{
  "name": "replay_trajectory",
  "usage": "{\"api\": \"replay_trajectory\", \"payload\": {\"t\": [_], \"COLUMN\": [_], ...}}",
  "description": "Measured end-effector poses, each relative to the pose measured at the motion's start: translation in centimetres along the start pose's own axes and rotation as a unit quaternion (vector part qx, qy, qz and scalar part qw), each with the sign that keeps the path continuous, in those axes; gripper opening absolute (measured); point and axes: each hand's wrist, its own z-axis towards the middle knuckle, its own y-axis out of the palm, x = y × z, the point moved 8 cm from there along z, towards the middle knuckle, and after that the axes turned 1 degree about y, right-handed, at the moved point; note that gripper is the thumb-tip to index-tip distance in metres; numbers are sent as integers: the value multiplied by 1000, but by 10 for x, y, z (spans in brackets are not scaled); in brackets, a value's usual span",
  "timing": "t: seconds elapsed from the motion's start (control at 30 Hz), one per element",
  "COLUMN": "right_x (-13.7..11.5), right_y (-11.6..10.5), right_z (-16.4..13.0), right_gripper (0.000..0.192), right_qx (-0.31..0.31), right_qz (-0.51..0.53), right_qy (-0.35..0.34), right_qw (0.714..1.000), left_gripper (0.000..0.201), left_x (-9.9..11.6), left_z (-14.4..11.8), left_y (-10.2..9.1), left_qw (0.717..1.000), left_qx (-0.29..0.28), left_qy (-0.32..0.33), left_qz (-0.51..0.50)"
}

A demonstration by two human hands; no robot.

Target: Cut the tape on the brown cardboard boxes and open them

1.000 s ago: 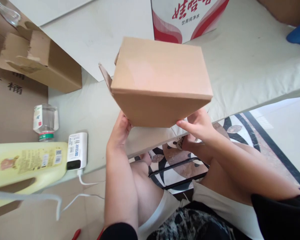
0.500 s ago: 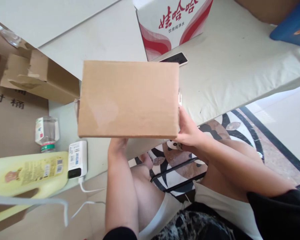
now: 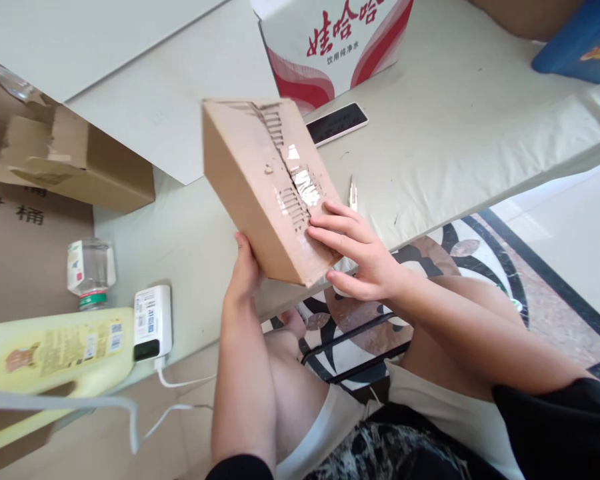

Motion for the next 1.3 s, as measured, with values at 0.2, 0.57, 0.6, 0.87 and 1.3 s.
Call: {"api": "replay_trajectory", "payload": {"t": [0.2, 0.57, 0.6, 0.87, 1.3], "right_x": [7, 3, 3, 58, 89], "right_y": [-2, 6, 6, -29, -10], "right_z": [-7, -2, -1, -12, -28], "right_gripper": [52, 21, 20, 29, 23], "right_qx": [26, -9, -15, 50, -163], "right_qz": [-23, 94, 109, -129, -241], "right_qy": [42, 57, 60, 356, 468], "right_qw": [999, 994, 992, 924, 834], "left_gripper": [60, 51, 50, 43, 39], "left_x": [-16, 56, 61, 68, 67], "left_z": [-3, -19, -22, -23, -27], "left_y": [-9, -13, -7, 0, 5], "left_qw": [990, 942, 936, 928, 928], "left_qx": [58, 148, 130, 118, 109], "left_qy": [-115, 279, 301, 316, 325], "left_qz": [65, 116, 125, 157, 148]}}
